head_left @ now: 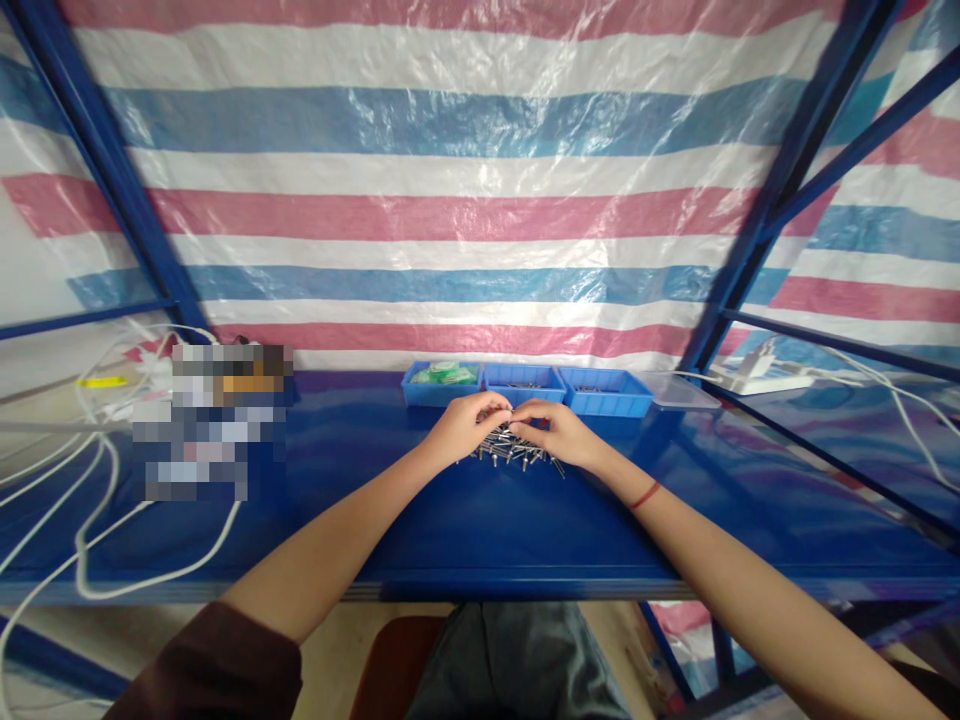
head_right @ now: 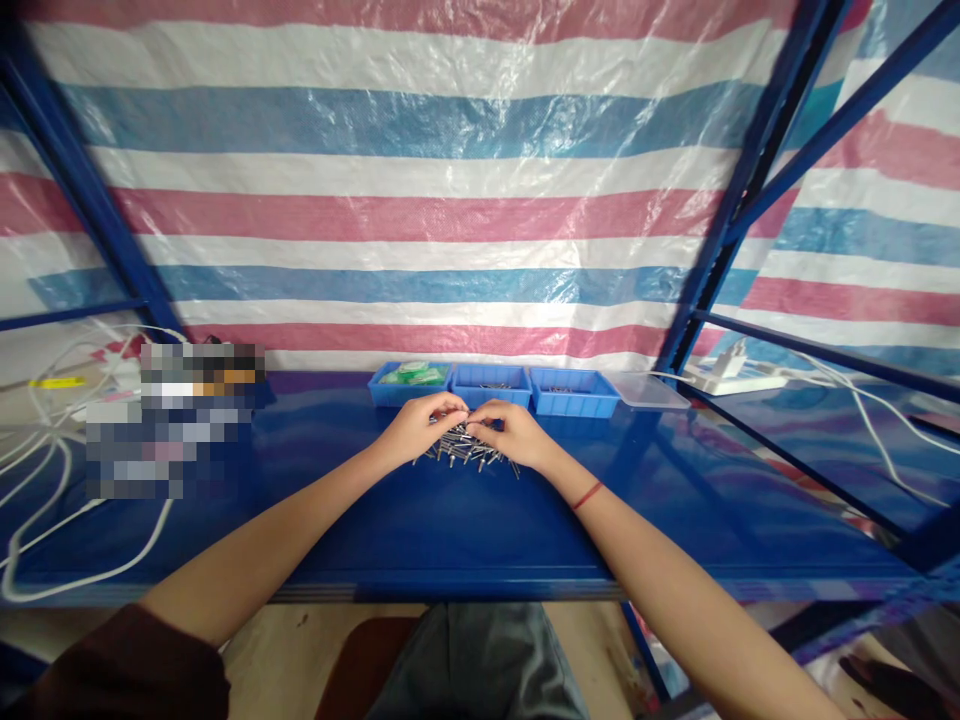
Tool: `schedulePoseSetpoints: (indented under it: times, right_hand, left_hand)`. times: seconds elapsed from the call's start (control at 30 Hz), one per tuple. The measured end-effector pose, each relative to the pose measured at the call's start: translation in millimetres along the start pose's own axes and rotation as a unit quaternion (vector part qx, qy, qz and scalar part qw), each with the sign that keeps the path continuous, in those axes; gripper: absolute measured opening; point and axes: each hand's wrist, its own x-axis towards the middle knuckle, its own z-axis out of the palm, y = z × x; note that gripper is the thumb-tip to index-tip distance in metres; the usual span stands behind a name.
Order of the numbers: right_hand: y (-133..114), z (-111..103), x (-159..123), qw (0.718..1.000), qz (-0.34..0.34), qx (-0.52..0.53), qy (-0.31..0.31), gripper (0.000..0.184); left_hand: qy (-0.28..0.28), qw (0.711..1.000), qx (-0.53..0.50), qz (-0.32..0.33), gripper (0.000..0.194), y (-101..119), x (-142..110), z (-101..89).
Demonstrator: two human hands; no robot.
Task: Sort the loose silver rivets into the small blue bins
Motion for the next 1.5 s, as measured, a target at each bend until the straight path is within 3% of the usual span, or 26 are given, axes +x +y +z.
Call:
schedulePoseSetpoints:
  times: [0.57, 0.87, 1.0, 1.17, 1.27, 1.33, 1.43, 1.5]
  right_hand:
    - [-5.1, -0.5, 0.5, 1.0, 0.007, 0.014, 0.017, 0.025]
    - [-3.5, -3.0, 3.7, 0.994, 0.026, 0.016, 0.109, 0.028]
    - [-7.6, -3.7, 2.7, 0.99, 0.019, 0.015, 0.142, 0.026]
    - [-16.5, -5.4, 1.9, 0.989, -0.027, -0.046, 0.141, 0.022]
    - [-11.4, -19.0, 3.5, 0.975, -0.027, -0.117, 0.187, 0.022]
    - [-0.4, -34.2, 3.5, 0.952, -0.003, -0.179, 0.25, 0.024]
    - [21.0, -57.4, 0.2, 0.89, 0.091, -0.296, 0.334, 0.025]
    - [32.4, -67.2, -2.8, 0.86, 0.166, -0.359, 0.324, 0.028]
  left_hand:
    - [0.044, 0.998, -0.004, 0.033, 0.015, 5.7, -1.3, -0.3]
    - [0.101, 0.994, 0.031, 0.04, 0.011, 5.0, 0.2, -4.7]
    - [0.096, 0.994, 0.038, 0.036, 0.012, 0.8, 1.2, -5.0]
    - [0.052, 0.997, 0.048, 0.02, 0.015, -4.7, 0.3, -2.0]
    - [0.012, 0.995, 0.098, 0.03, 0.022, -5.1, -0.5, -5.8]
    - [-0.036, 0.987, 0.147, 0.057, 0.025, -3.3, -0.8, -12.3]
    - [-0.137, 0.966, 0.197, 0.096, 0.027, 0.7, -1.8, -23.7]
    - [-0.196, 0.953, 0.208, 0.099, 0.026, 3.2, -3.2, -29.0]
